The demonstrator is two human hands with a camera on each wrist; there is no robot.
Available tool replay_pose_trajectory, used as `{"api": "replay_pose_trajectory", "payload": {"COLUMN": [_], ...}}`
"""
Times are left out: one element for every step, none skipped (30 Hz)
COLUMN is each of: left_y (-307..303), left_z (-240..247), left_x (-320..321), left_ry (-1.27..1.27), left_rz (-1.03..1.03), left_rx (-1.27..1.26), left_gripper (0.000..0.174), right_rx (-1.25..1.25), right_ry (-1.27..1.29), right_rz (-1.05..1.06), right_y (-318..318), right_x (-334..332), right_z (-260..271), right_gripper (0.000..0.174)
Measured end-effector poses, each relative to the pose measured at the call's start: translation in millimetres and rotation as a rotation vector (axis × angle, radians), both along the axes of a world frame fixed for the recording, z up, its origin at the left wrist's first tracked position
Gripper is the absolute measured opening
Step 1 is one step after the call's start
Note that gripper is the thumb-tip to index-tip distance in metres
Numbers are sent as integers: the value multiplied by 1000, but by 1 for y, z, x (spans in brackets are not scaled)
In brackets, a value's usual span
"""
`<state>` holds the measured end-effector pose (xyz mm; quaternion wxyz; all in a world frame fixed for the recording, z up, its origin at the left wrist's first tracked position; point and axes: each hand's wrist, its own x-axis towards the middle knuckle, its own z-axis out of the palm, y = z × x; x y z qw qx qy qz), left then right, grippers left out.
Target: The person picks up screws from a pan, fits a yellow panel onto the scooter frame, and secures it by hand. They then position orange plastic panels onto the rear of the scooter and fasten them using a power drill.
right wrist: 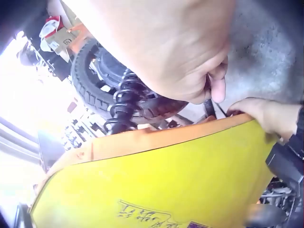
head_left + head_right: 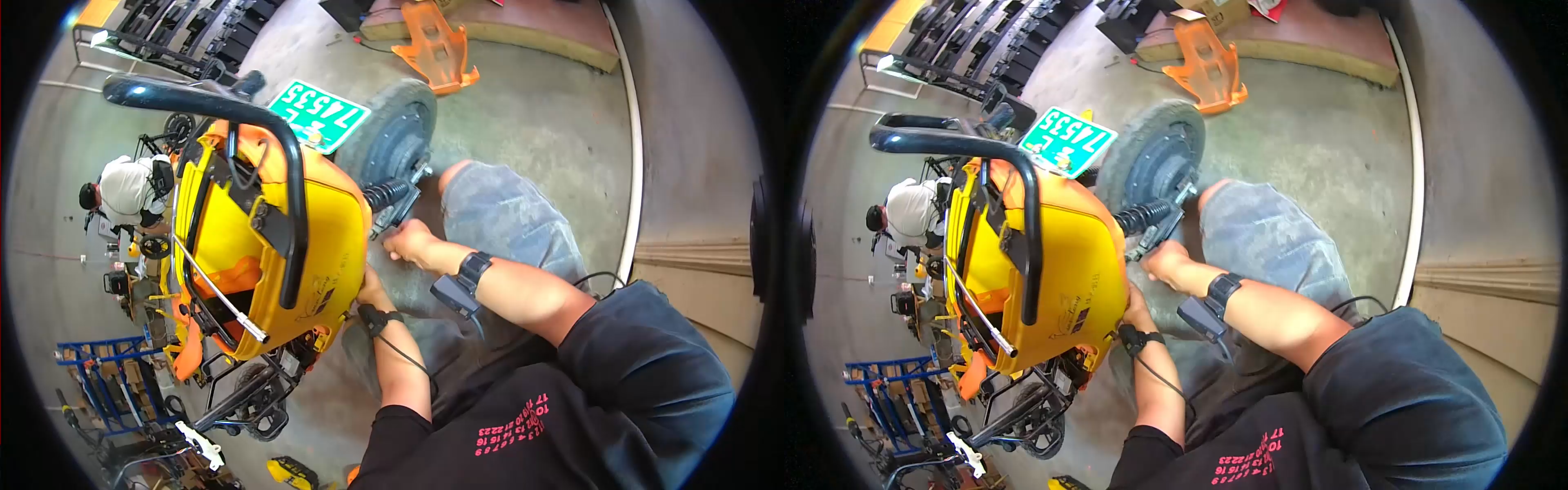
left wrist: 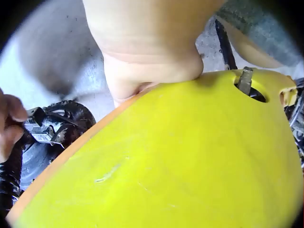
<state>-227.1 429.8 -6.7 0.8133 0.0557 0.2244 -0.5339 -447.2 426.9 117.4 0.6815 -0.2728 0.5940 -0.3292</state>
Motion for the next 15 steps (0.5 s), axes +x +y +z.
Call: {"api": "replay_pose_trajectory", "payload": {"left_y": [-1, -4, -2, 0, 1, 11, 12, 13, 8, 7, 7, 6, 6, 6, 8], "left_z": [-17, -48, -39, -30, -21, 23, 49, 74, 66, 56, 44, 31, 25, 18, 11], "left_x": [3, 16, 13, 11, 8, -12, -33, -53, -50, -41, -31, -21, -15, -10, -4], "left_ry": [-15, -171, -193, -227, -271, -192, -194, -224, -249, -246, -238, -250, -286, -324, -353], "left_rz": [-9, -155, -238, -325, -408, -247, -102, 12, 8, -5, -17, -16, -45, -74, -112], "left_rx": [22, -422, -544, -668, -787, -314, -36, 263, 284, 291, 297, 314, 280, 245, 238], "left_gripper": [41, 37, 34, 31, 29, 30, 29, 30, 30, 29, 29, 29, 28, 28, 28], "right_rx": [-87, -119, -154, -212, -259, -372, -478, -458, -446, -443, -441, -446, -432, -476, -520], "right_ry": [-70, -91, -114, -79, -49, 50, 120, 84, 53, -12, -74, -125, -135, -140, -144], "right_rz": [-74, -126, -180, -119, -58, -84, -65, -50, -30, -55, -78, -19, -18, -66, -117], "right_y": [4, 8, 7, 2, 1, 2, 1, 4, 4, 3, 2, 3, 1, 0, -1], "right_x": [-4, -8, -14, -21, -27, -29, -34, -41, -50, -50, -49, -57, -56, -53, -52], "right_z": [0, 5, 13, 16, 17, 19, 25, 36, 48, 50, 50, 61, 60, 60, 60], "right_gripper": [15, 16, 17, 18, 19, 19, 19, 18, 18, 17, 16, 17, 17, 17, 17]}}
